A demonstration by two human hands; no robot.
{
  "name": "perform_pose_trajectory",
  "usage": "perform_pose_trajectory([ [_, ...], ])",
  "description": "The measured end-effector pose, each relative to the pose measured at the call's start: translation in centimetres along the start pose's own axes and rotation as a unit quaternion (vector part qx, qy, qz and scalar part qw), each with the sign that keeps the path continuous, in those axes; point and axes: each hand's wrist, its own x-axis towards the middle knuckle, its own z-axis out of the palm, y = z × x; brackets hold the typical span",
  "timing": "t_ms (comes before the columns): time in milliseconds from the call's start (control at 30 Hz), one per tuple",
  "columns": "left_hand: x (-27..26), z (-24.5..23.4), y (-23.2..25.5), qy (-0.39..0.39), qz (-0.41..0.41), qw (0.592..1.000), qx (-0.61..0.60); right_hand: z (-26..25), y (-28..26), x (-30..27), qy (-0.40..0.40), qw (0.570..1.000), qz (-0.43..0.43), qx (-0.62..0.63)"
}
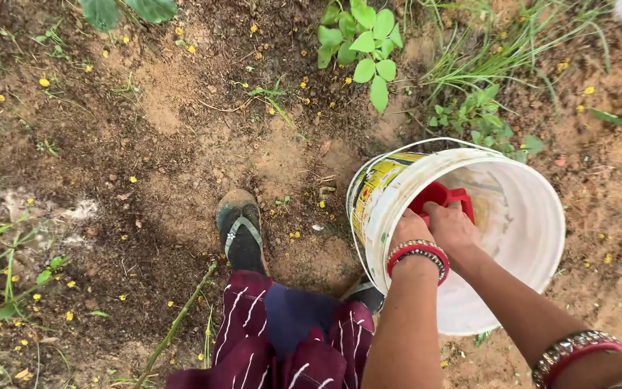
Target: The person fills a red mug from a white bucket and pours water onto the base of a small plant, then repeats the process on a tree trunk.
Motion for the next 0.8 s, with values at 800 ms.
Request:
perform_pose_trajectory([
  [800, -0.1, 1.7, 1.6, 0.047, -0.06, 0.997, 0.028, 3.0, 3.6, 2.3, 0.057, 0.991, -0.044, 0.112],
])
